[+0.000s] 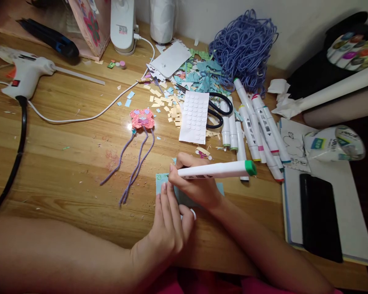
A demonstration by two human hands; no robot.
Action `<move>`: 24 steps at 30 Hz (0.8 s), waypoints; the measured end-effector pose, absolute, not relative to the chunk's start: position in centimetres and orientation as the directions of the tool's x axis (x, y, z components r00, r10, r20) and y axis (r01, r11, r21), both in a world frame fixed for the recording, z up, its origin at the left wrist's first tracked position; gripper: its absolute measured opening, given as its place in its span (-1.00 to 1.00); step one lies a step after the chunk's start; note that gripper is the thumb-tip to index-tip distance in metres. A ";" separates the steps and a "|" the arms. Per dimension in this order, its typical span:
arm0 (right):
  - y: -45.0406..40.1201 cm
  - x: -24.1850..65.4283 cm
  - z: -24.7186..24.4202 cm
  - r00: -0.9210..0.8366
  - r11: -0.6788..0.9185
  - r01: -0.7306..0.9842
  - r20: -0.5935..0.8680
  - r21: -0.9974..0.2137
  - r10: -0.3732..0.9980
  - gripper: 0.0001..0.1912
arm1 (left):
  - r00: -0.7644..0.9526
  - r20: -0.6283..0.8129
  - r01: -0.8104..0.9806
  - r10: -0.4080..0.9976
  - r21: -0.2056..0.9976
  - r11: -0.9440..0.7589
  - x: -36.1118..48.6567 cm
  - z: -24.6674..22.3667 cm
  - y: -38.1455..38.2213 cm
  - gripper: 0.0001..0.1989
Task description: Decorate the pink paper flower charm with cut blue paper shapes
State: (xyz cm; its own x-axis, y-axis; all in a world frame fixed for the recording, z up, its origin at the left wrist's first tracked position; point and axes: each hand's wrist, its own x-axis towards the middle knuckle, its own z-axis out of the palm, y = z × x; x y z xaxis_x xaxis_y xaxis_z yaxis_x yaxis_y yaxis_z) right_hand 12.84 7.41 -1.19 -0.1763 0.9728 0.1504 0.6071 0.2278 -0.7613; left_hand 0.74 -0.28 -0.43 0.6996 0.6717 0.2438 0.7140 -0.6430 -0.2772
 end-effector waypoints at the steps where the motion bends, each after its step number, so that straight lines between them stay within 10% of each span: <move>1: 7.4 12.9 -1.2 -0.178 0.227 0.607 0.149 -0.762 0.973 -0.67 | 0.701 0.239 0.713 0.672 -0.269 -0.648 0.7 -0.4 -0.3 -0.76; 24: 7.4 12.8 -0.8 -0.206 0.200 0.576 0.096 -0.793 0.974 -0.66 | 0.698 0.223 0.712 0.681 -0.113 -0.693 0.7 -0.5 -0.8 -0.74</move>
